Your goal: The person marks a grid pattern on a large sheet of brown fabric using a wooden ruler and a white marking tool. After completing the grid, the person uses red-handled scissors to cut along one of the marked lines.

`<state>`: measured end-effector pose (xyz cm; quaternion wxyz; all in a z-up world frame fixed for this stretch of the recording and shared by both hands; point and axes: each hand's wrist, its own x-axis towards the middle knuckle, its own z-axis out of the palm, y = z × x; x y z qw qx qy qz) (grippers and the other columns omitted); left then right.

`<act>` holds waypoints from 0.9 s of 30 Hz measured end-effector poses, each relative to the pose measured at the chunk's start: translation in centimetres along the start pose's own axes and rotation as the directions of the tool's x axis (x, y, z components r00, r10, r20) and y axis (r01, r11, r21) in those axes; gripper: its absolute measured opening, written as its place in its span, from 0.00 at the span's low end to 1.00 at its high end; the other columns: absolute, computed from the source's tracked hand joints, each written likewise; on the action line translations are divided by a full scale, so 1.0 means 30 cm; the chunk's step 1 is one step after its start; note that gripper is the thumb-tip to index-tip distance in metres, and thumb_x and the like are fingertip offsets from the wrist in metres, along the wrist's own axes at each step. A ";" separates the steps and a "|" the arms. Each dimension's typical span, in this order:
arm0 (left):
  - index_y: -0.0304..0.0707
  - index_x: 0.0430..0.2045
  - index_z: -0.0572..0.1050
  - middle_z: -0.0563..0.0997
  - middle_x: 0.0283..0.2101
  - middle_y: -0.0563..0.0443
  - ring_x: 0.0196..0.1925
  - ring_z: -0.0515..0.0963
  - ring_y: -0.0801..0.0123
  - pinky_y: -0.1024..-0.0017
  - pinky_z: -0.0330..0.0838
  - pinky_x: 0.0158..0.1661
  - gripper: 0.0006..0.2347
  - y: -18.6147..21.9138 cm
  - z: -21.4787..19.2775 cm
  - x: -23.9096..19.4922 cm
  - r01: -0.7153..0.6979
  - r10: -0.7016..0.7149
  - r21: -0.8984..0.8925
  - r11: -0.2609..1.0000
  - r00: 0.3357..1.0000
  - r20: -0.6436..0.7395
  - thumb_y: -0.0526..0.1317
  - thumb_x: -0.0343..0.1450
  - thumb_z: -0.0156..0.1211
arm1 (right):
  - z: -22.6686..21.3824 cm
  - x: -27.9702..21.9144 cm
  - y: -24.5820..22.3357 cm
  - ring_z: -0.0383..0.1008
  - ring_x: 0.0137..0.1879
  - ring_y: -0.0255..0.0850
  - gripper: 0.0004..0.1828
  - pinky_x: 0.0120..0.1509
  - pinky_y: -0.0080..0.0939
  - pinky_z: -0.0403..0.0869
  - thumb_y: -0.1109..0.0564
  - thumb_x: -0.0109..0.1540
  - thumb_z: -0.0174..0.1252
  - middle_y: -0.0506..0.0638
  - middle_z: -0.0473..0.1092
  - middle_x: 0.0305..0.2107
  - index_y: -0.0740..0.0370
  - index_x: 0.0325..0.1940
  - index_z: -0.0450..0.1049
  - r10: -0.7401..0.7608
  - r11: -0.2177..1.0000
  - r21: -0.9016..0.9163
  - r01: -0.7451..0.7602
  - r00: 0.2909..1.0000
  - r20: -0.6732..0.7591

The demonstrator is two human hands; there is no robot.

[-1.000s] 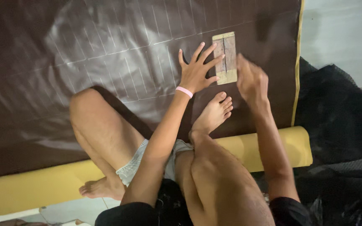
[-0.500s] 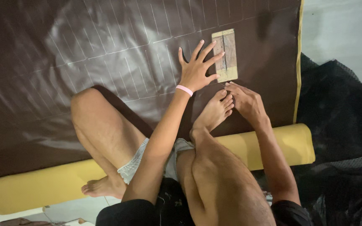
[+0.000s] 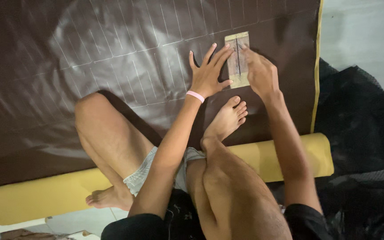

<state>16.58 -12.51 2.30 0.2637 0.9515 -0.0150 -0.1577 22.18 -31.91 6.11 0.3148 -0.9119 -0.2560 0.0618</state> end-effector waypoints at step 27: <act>0.70 0.70 0.51 0.53 0.75 0.71 0.78 0.50 0.67 0.17 0.28 0.65 0.46 0.146 0.111 0.136 -0.068 0.062 -0.094 0.993 0.996 -0.064 0.60 0.58 0.75 | -0.159 -0.257 0.159 0.81 0.56 0.44 0.16 0.57 0.41 0.81 0.55 0.79 0.43 0.56 0.79 0.49 0.69 0.56 0.74 0.329 0.909 0.333 -0.249 0.921 -0.208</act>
